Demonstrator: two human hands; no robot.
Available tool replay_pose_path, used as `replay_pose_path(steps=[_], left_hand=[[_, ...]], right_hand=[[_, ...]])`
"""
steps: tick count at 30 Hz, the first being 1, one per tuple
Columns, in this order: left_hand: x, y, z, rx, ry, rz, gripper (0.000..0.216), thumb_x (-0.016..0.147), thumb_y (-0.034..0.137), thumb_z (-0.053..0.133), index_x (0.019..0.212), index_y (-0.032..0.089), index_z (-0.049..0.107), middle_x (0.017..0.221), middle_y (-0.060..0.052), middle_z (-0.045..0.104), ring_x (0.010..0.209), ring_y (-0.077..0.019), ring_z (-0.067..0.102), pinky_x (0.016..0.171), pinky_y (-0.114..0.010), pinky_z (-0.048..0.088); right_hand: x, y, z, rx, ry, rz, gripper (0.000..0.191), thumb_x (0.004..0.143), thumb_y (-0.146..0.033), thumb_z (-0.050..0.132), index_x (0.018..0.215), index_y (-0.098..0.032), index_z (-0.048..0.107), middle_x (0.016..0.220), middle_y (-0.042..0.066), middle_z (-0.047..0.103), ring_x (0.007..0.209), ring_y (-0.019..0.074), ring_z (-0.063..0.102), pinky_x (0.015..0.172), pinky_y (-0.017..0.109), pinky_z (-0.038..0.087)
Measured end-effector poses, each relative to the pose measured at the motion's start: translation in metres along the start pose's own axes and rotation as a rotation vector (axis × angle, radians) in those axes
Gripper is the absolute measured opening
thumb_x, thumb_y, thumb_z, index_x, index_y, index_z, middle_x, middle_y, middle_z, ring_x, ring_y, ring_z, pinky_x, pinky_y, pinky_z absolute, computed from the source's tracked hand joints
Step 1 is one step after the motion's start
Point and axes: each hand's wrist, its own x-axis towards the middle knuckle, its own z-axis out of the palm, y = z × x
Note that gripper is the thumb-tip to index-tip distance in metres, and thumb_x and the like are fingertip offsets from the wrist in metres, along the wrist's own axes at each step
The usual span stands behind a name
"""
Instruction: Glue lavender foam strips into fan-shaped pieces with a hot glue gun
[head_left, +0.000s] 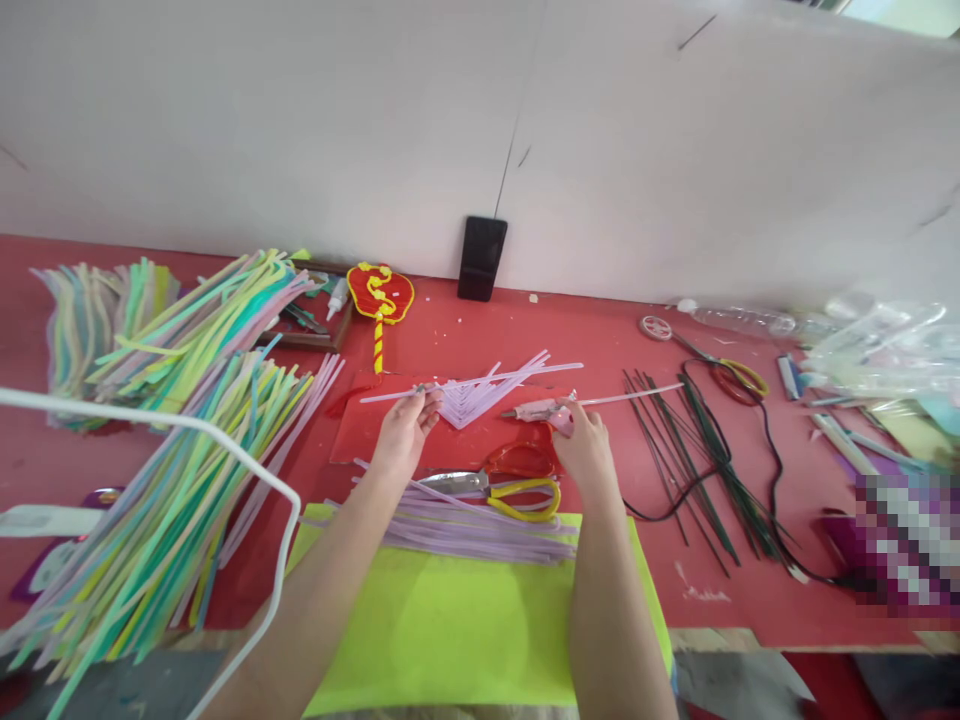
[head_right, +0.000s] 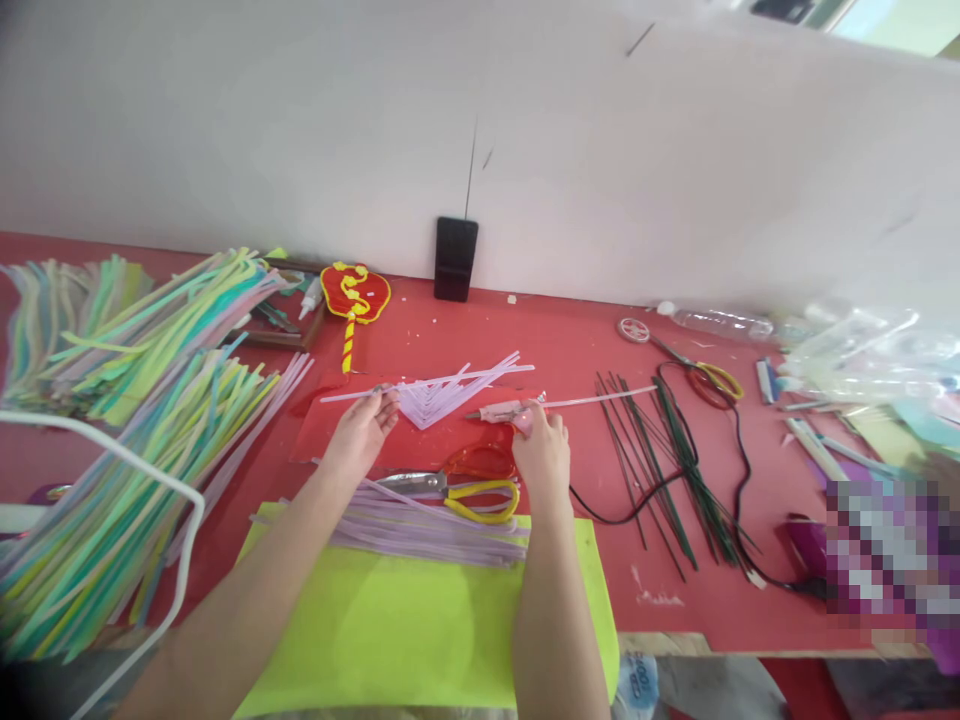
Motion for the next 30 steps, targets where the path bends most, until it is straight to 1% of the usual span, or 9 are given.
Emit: replay_pose_path(steps=[7, 14, 19, 22, 27, 30], left_hand=[[-0.001, 0.003, -0.001, -0.008, -0.006, 0.0, 0.022, 0.064, 0.027, 0.078, 0.079, 0.017, 0.065, 0.077, -0.001, 0.071, 0.069, -0.0092, 0.064, 0.069, -0.022, 0.046], [0.0, 0.003, -0.001, -0.005, 0.001, -0.002, 0.019, 0.067, 0.025, 0.076, 0.079, 0.017, 0.065, 0.077, -0.001, 0.071, 0.069, -0.0092, 0.064, 0.069, -0.021, 0.045], [0.0, 0.004, -0.001, -0.012, 0.014, -0.015, 0.015, 0.069, 0.024, 0.074, 0.08, 0.017, 0.066, 0.078, -0.002, 0.071, 0.068, -0.0089, 0.064, 0.069, -0.021, 0.045], [0.0, 0.004, -0.001, 0.004, -0.001, -0.009, 0.016, 0.07, 0.025, 0.074, 0.081, 0.018, 0.065, 0.078, -0.002, 0.071, 0.069, -0.009, 0.064, 0.069, -0.021, 0.045], [0.0, 0.004, -0.001, -0.01, 0.004, -0.013, 0.016, 0.069, 0.025, 0.074, 0.08, 0.018, 0.066, 0.078, -0.001, 0.071, 0.068, -0.0085, 0.064, 0.068, -0.021, 0.045], [0.001, 0.003, -0.001, -0.02, 0.003, -0.016, 0.016, 0.068, 0.025, 0.075, 0.08, 0.017, 0.066, 0.078, -0.001, 0.071, 0.067, -0.0083, 0.064, 0.068, -0.021, 0.045]], right_hand=[[0.002, 0.004, -0.001, 0.088, -0.026, 0.025, 0.049, 0.068, -0.012, 0.048, 0.116, -0.022, 0.057, 0.09, 0.007, 0.054, 0.086, 0.0218, 0.052, 0.076, 0.031, 0.044], [0.003, 0.006, -0.006, 0.11, -0.029, 0.079, 0.046, 0.068, -0.014, 0.05, 0.113, -0.02, 0.057, 0.084, 0.005, 0.052, 0.083, 0.0202, 0.051, 0.075, 0.03, 0.043], [0.003, 0.01, -0.008, 0.108, -0.05, 0.097, 0.043, 0.068, -0.014, 0.051, 0.11, -0.021, 0.058, 0.082, 0.004, 0.052, 0.084, 0.0207, 0.052, 0.076, 0.03, 0.043], [0.003, 0.009, -0.009, 0.101, -0.043, 0.112, 0.044, 0.068, -0.015, 0.052, 0.112, -0.022, 0.058, 0.085, 0.004, 0.051, 0.082, 0.0199, 0.052, 0.074, 0.029, 0.043], [0.002, -0.001, -0.015, 0.077, -0.038, 0.152, 0.055, 0.068, -0.013, 0.05, 0.121, -0.026, 0.053, 0.098, 0.005, 0.048, 0.081, 0.0181, 0.053, 0.072, 0.029, 0.042], [0.001, -0.009, -0.02, 0.041, -0.035, 0.169, 0.057, 0.069, -0.014, 0.049, 0.124, -0.028, 0.051, 0.1, 0.005, 0.047, 0.082, 0.0186, 0.052, 0.072, 0.031, 0.041]])
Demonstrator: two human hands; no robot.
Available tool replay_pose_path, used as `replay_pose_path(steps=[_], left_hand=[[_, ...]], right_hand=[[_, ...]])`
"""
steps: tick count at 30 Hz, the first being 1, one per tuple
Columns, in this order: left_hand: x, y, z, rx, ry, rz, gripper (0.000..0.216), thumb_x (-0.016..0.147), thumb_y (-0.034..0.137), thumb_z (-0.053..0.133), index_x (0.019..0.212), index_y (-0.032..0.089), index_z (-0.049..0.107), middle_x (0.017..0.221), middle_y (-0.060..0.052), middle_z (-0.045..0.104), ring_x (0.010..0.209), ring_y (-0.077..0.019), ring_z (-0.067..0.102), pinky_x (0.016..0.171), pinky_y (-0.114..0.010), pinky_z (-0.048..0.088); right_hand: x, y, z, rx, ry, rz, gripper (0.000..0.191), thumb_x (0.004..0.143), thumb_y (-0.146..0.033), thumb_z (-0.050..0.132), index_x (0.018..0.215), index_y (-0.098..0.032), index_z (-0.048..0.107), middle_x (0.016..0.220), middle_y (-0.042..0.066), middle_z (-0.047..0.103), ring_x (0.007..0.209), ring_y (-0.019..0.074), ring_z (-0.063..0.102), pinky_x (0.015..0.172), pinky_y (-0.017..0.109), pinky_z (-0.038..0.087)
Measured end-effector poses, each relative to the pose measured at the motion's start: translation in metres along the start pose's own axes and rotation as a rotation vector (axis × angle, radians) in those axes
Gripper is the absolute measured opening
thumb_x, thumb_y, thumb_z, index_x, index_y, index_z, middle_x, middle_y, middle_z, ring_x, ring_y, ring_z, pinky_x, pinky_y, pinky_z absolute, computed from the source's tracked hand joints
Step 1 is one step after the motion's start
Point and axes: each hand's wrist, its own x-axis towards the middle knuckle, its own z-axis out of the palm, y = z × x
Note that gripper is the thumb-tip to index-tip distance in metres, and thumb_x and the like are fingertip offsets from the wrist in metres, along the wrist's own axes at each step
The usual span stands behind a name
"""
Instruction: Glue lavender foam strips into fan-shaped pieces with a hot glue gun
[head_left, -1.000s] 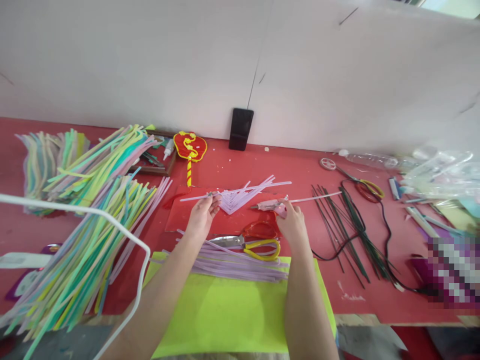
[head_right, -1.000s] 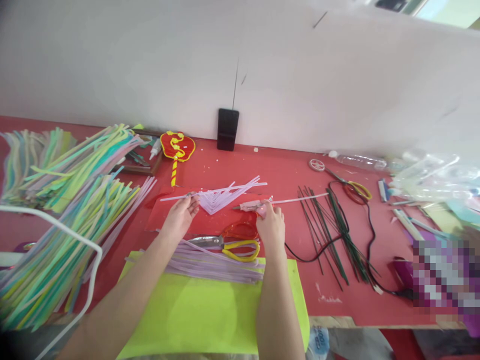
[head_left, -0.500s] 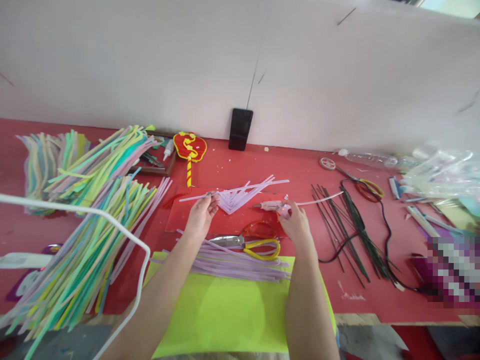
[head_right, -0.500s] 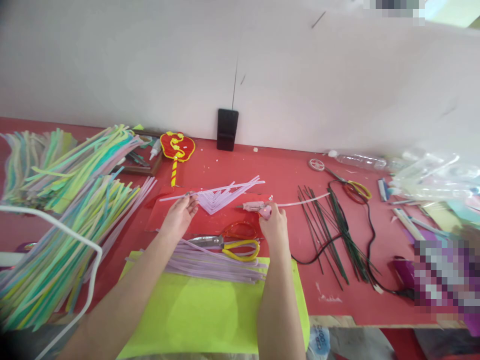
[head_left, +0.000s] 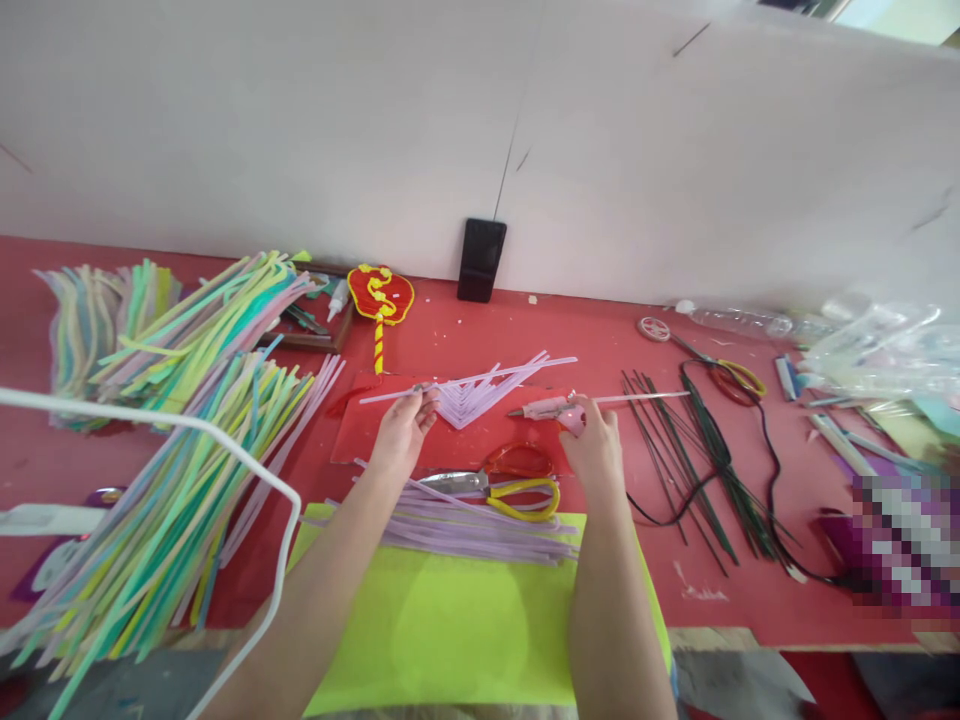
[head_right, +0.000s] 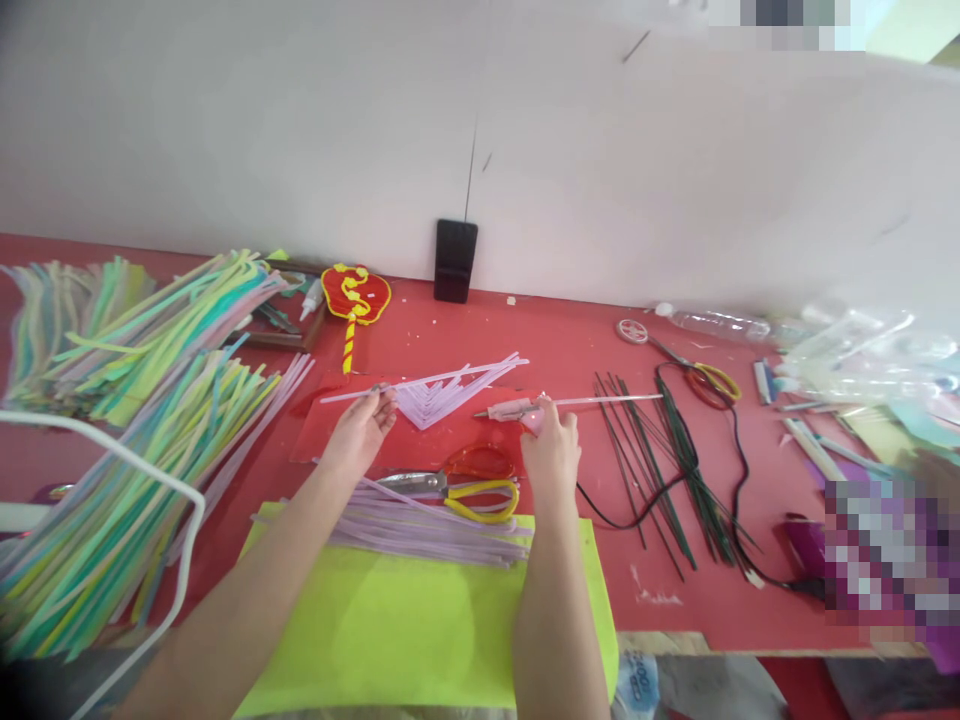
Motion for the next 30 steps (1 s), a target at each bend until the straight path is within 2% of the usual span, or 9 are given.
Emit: replay_pose_path(steps=[6, 9, 16, 19, 22, 24, 27, 30], left_hand=[[0.0, 0.0, 0.0, -0.006, -0.002, -0.004, 0.016, 0.068, 0.024, 0.075, 0.08, 0.017, 0.066, 0.077, -0.001, 0.071, 0.066, -0.0075, 0.064, 0.067, -0.02, 0.046], [0.001, 0.0, 0.0, -0.021, 0.007, -0.016, 0.013, 0.069, 0.022, 0.074, 0.079, 0.017, 0.066, 0.077, -0.001, 0.072, 0.065, -0.0073, 0.063, 0.065, -0.019, 0.047], [0.002, -0.001, -0.002, 0.012, -0.002, -0.004, 0.011, 0.072, 0.023, 0.072, 0.08, 0.018, 0.066, 0.079, -0.001, 0.072, 0.067, -0.008, 0.064, 0.067, -0.02, 0.046], [0.002, -0.001, -0.003, 0.0, -0.008, -0.007, 0.013, 0.071, 0.024, 0.073, 0.081, 0.019, 0.066, 0.08, -0.001, 0.072, 0.068, -0.0078, 0.064, 0.067, -0.02, 0.046], [0.001, 0.0, -0.002, -0.016, 0.005, -0.013, 0.012, 0.071, 0.023, 0.073, 0.08, 0.018, 0.066, 0.08, -0.002, 0.072, 0.068, -0.0081, 0.064, 0.067, -0.02, 0.047], [0.001, 0.001, -0.002, -0.021, 0.014, -0.014, 0.011, 0.071, 0.022, 0.072, 0.079, 0.018, 0.066, 0.079, -0.002, 0.072, 0.068, -0.0082, 0.064, 0.066, -0.019, 0.047], [0.001, 0.001, -0.002, -0.009, 0.014, -0.005, 0.009, 0.072, 0.022, 0.071, 0.079, 0.018, 0.066, 0.078, -0.002, 0.072, 0.068, -0.0086, 0.064, 0.067, -0.02, 0.046], [0.002, 0.0, -0.003, 0.015, 0.004, 0.011, 0.012, 0.071, 0.024, 0.073, 0.079, 0.018, 0.066, 0.077, -0.002, 0.072, 0.067, -0.0089, 0.064, 0.067, -0.021, 0.045]], right_hand=[[-0.006, -0.01, -0.009, -0.05, 0.069, 0.02, 0.055, 0.073, -0.016, 0.047, 0.127, -0.027, 0.049, 0.103, 0.008, 0.047, 0.094, 0.0239, 0.051, 0.075, 0.034, 0.04], [-0.006, -0.008, -0.011, -0.042, 0.109, 0.061, 0.055, 0.073, -0.017, 0.047, 0.127, -0.028, 0.048, 0.104, 0.009, 0.047, 0.093, 0.0245, 0.051, 0.074, 0.035, 0.041], [-0.004, 0.005, -0.009, -0.102, 0.006, 0.175, 0.051, 0.075, -0.019, 0.047, 0.125, -0.025, 0.051, 0.104, 0.013, 0.052, 0.094, 0.027, 0.054, 0.077, 0.041, 0.042], [-0.005, 0.006, -0.007, -0.153, 0.009, 0.179, 0.05, 0.078, -0.021, 0.045, 0.128, -0.026, 0.051, 0.107, 0.015, 0.053, 0.1, 0.0308, 0.053, 0.08, 0.046, 0.041], [-0.006, 0.002, -0.009, -0.142, 0.066, 0.189, 0.05, 0.08, -0.022, 0.044, 0.13, -0.025, 0.051, 0.114, 0.017, 0.051, 0.108, 0.0331, 0.05, 0.083, 0.047, 0.041], [-0.005, -0.002, -0.011, -0.089, 0.145, 0.165, 0.047, 0.081, -0.022, 0.045, 0.126, -0.023, 0.055, 0.115, 0.017, 0.051, 0.109, 0.0322, 0.049, 0.085, 0.046, 0.04], [-0.003, -0.016, -0.009, 0.137, 0.231, 0.027, 0.036, 0.083, -0.025, 0.043, 0.113, -0.019, 0.062, 0.107, 0.014, 0.056, 0.099, 0.0253, 0.054, 0.084, 0.039, 0.042], [-0.009, -0.037, 0.001, 0.444, 0.124, -0.085, 0.034, 0.089, -0.039, 0.039, 0.088, -0.018, 0.066, 0.086, 0.008, 0.063, 0.08, 0.019, 0.058, 0.074, 0.03, 0.045]])
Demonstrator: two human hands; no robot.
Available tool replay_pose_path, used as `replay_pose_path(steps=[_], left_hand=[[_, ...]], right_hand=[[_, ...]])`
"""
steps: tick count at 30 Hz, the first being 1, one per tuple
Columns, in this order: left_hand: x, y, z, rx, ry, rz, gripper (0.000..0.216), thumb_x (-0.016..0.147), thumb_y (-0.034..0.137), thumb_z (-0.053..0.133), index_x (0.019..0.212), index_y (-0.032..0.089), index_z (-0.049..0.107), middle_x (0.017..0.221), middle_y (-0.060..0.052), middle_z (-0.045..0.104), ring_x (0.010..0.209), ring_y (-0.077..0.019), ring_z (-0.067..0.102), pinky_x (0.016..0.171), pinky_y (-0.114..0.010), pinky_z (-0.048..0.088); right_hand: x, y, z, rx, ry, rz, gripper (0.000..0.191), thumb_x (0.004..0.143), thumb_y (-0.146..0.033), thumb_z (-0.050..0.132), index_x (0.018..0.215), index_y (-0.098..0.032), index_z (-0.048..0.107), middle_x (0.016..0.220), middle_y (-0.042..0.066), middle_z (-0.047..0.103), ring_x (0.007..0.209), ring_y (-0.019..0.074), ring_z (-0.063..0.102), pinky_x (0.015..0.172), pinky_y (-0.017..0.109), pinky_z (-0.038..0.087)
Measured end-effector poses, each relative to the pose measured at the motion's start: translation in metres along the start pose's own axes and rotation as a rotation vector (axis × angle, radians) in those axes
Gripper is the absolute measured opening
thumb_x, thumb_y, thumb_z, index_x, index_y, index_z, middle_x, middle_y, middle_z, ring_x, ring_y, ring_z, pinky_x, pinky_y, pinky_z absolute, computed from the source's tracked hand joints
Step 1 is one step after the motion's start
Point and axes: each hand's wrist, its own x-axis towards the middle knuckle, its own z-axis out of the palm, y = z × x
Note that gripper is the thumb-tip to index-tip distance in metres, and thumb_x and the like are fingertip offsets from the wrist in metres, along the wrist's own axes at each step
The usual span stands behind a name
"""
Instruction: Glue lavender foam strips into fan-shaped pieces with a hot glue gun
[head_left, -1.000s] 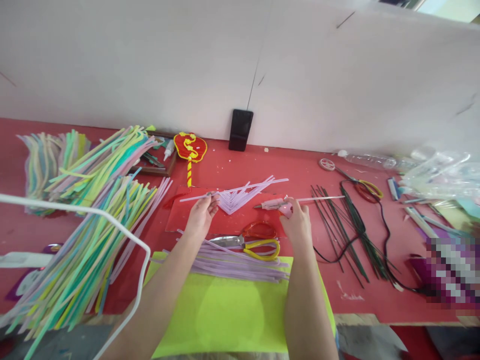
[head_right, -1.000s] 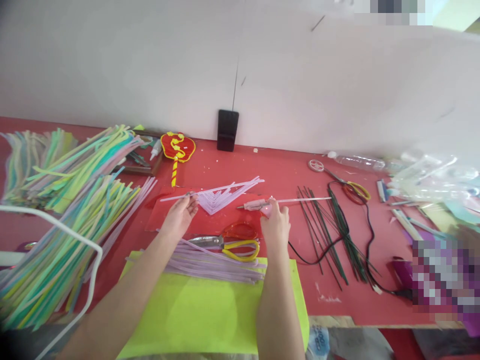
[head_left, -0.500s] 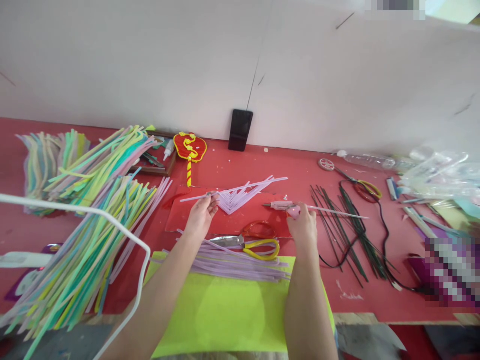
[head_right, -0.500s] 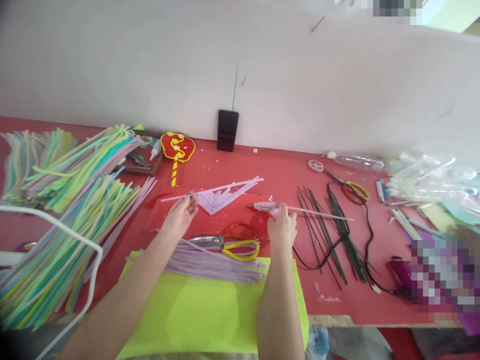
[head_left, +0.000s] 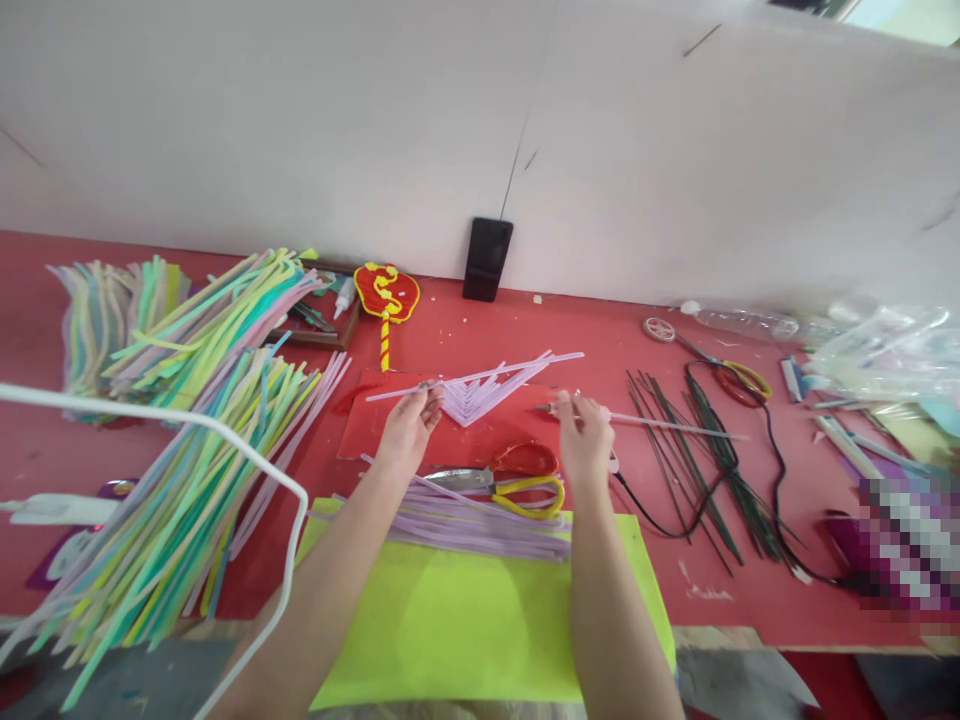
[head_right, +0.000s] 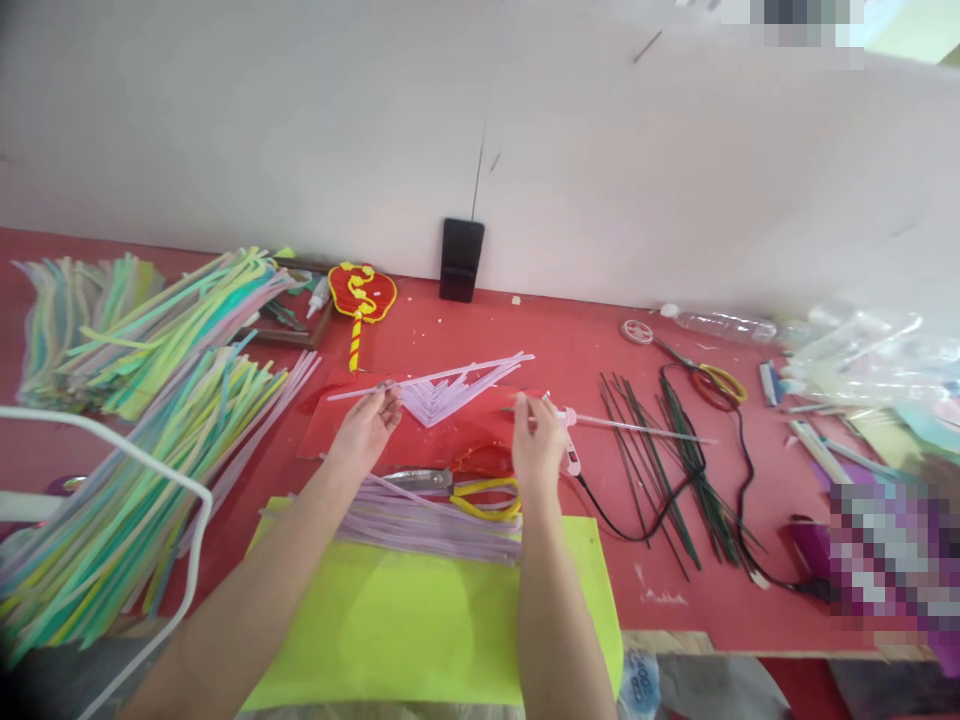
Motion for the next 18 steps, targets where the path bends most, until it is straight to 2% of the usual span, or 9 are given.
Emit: replay_pose_path(steps=[2, 5, 9, 11, 14, 18], left_hand=[[0.0, -0.001, 0.0, 0.012, -0.004, 0.018, 0.015, 0.068, 0.025, 0.075, 0.078, 0.017, 0.066, 0.076, -0.002, 0.071, 0.066, -0.009, 0.064, 0.067, -0.021, 0.045], [0.0, -0.001, 0.001, 0.036, -0.015, 0.047, 0.02, 0.064, 0.027, 0.078, 0.077, 0.017, 0.067, 0.076, -0.002, 0.072, 0.066, -0.0097, 0.064, 0.066, -0.022, 0.044], [-0.003, -0.001, 0.004, 0.072, -0.047, 0.087, 0.025, 0.06, 0.031, 0.08, 0.077, 0.016, 0.067, 0.075, -0.003, 0.072, 0.065, -0.0105, 0.063, 0.064, -0.022, 0.043], [-0.004, -0.001, 0.005, 0.077, -0.047, 0.094, 0.025, 0.06, 0.031, 0.08, 0.076, 0.016, 0.067, 0.074, -0.003, 0.072, 0.065, -0.0109, 0.063, 0.063, -0.022, 0.043], [-0.004, 0.003, 0.004, 0.073, -0.033, 0.093, 0.023, 0.062, 0.03, 0.079, 0.076, 0.016, 0.067, 0.074, -0.003, 0.072, 0.065, -0.011, 0.063, 0.063, -0.022, 0.043], [0.004, 0.017, -0.005, 0.019, -0.033, 0.117, 0.018, 0.067, 0.027, 0.075, 0.08, 0.017, 0.067, 0.077, -0.002, 0.072, 0.07, -0.0103, 0.064, 0.067, -0.021, 0.044]], right_hand=[[-0.009, -0.01, 0.015, 0.14, -0.088, -0.019, 0.039, 0.089, -0.046, 0.04, 0.076, -0.019, 0.065, 0.074, 0.005, 0.063, 0.072, 0.0167, 0.056, 0.068, 0.027, 0.044], [-0.026, -0.021, 0.036, 0.255, -0.251, -0.087, 0.039, 0.088, -0.046, 0.043, 0.061, -0.02, 0.056, 0.06, 0.0, 0.053, 0.057, 0.0119, 0.047, 0.058, 0.024, 0.039], [-0.038, -0.025, 0.053, 0.304, -0.466, -0.247, 0.035, 0.086, -0.035, 0.042, 0.057, -0.02, 0.053, 0.058, -0.002, 0.05, 0.055, 0.0102, 0.044, 0.056, 0.022, 0.037], [-0.037, -0.023, 0.057, 0.327, -0.535, -0.265, 0.032, 0.082, -0.032, 0.045, 0.055, -0.019, 0.054, 0.055, -0.002, 0.051, 0.054, 0.0097, 0.044, 0.055, 0.022, 0.037], [-0.033, -0.02, 0.061, 0.441, -0.582, -0.086, 0.031, 0.078, -0.035, 0.047, 0.052, -0.019, 0.055, 0.047, -0.003, 0.049, 0.042, 0.008, 0.041, 0.043, 0.021, 0.031], [-0.027, -0.019, 0.065, 0.624, -0.534, 0.21, 0.036, 0.074, -0.042, 0.048, 0.047, -0.018, 0.054, 0.039, -0.004, 0.046, 0.027, 0.0061, 0.033, 0.031, 0.021, 0.019]])
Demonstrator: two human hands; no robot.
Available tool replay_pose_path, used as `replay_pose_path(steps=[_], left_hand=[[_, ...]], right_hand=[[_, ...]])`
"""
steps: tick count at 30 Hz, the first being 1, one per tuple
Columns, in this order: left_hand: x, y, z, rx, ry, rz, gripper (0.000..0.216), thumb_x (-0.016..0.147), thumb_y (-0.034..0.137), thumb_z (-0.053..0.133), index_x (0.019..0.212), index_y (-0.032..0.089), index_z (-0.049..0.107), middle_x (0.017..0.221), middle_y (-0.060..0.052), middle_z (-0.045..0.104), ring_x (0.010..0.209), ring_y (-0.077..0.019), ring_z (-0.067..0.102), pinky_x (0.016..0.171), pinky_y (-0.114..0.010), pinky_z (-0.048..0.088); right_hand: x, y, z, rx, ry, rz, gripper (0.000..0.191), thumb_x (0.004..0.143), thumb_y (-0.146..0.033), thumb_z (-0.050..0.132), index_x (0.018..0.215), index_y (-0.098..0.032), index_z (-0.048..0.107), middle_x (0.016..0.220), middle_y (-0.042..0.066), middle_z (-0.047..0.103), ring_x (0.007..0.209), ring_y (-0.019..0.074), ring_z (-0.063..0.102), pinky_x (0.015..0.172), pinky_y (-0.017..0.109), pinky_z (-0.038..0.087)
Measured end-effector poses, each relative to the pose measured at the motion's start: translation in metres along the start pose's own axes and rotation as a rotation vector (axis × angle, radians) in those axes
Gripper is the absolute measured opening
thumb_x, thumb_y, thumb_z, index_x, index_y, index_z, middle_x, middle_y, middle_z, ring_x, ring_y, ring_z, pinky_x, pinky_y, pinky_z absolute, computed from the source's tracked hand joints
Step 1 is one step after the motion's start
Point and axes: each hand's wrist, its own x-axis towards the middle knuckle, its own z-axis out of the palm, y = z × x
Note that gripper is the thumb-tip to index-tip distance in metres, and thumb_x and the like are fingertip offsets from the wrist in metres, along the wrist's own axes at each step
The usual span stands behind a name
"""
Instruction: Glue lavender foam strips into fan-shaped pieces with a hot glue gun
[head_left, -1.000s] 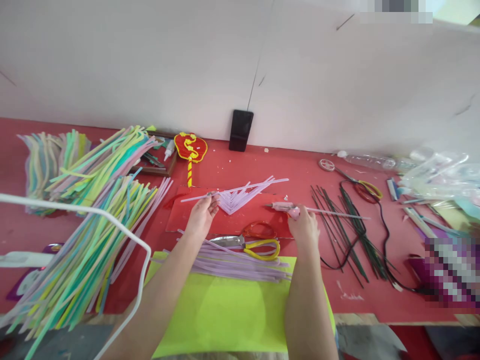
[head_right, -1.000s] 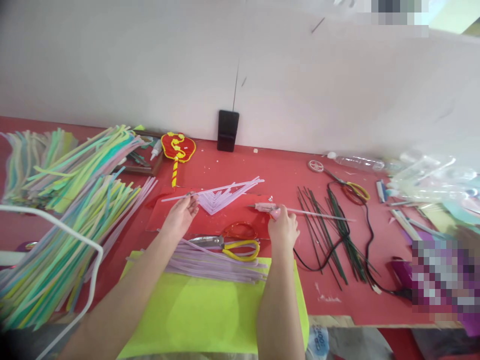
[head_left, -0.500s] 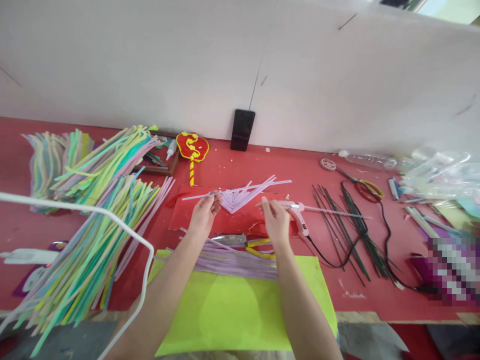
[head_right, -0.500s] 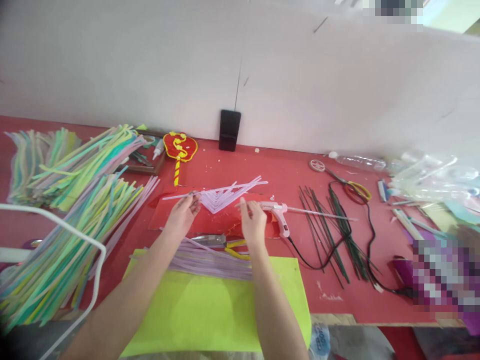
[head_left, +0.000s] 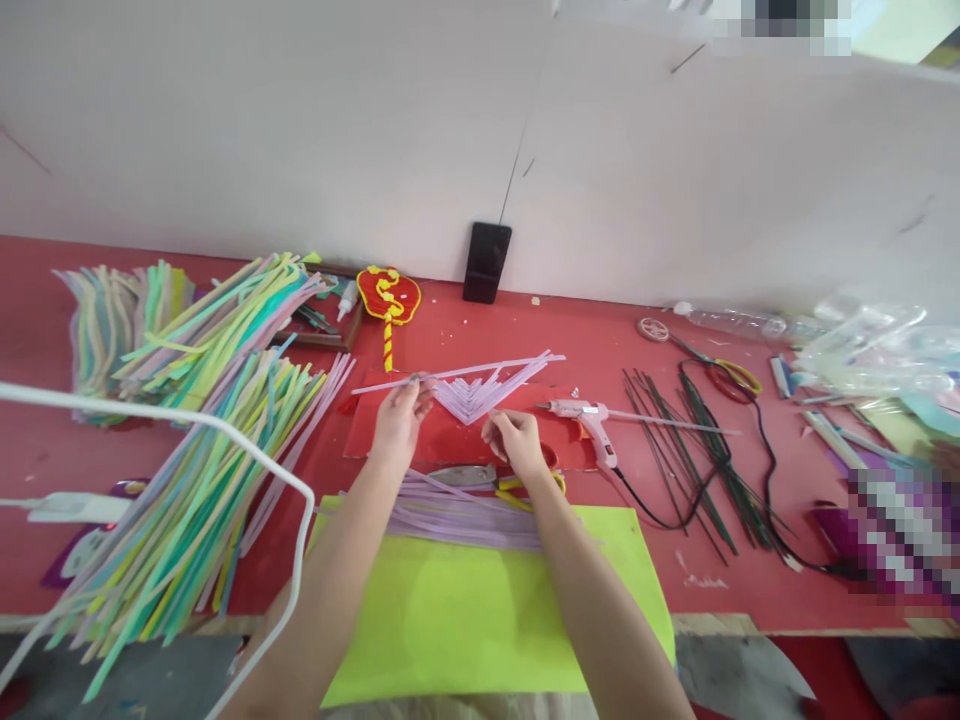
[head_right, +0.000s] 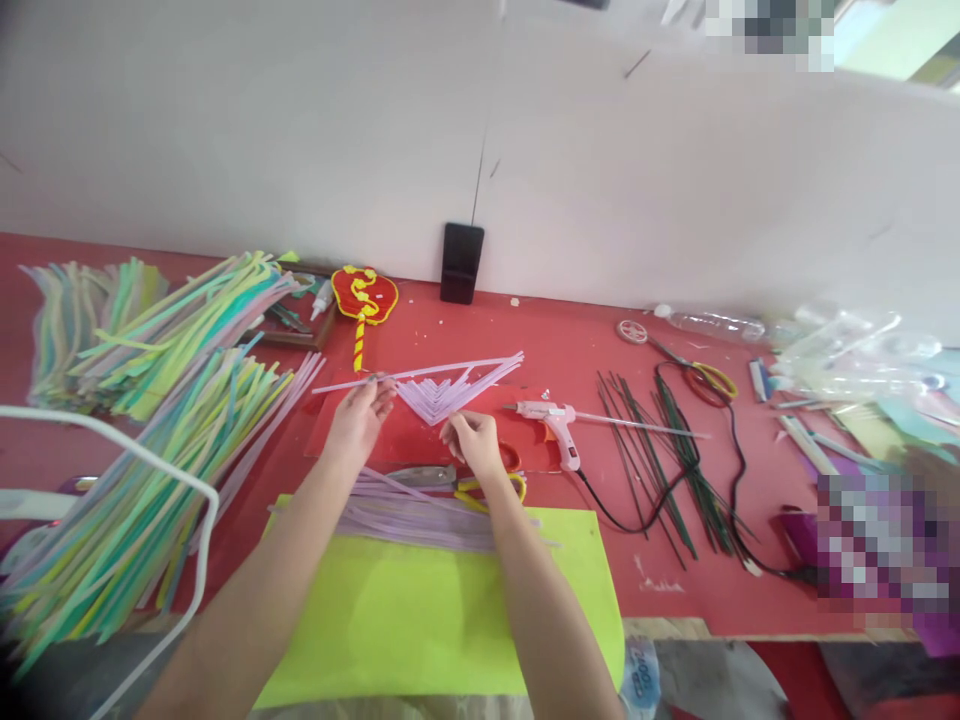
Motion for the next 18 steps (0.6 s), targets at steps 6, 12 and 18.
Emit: replay_pose_path(steps=[6, 12, 18], left_hand=[[0.014, 0.013, -0.015, -0.184, 0.073, 0.012, 0.006, 0.08, 0.023, 0.064, 0.085, 0.02, 0.067, 0.083, 0.0, 0.073, 0.072, -0.007, 0.063, 0.067, -0.017, 0.044], [0.01, 0.009, -0.01, -0.188, 0.061, -0.059, 0.006, 0.082, 0.02, 0.062, 0.086, 0.018, 0.067, 0.081, 0.0, 0.072, 0.072, -0.0067, 0.064, 0.065, -0.017, 0.045], [-0.001, 0.002, 0.002, -0.1, 0.049, -0.134, 0.005, 0.077, 0.019, 0.066, 0.081, 0.017, 0.067, 0.075, -0.001, 0.072, 0.069, -0.0078, 0.065, 0.065, -0.018, 0.045]], right_hand=[[0.004, 0.0, 0.002, 0.138, 0.033, 0.021, 0.037, 0.072, -0.042, 0.053, 0.048, -0.016, 0.057, 0.042, 0.0, 0.054, 0.029, 0.0067, 0.04, 0.03, 0.02, 0.026], [-0.006, -0.002, -0.005, 0.118, -0.127, -0.058, 0.039, 0.079, -0.046, 0.054, 0.061, -0.014, 0.068, 0.049, 0.002, 0.06, 0.034, 0.0067, 0.044, 0.036, 0.02, 0.033], [-0.013, -0.009, -0.002, 0.133, -0.159, -0.103, 0.041, 0.084, -0.049, 0.049, 0.071, -0.016, 0.069, 0.063, 0.003, 0.064, 0.04, 0.0071, 0.047, 0.038, 0.02, 0.036]])
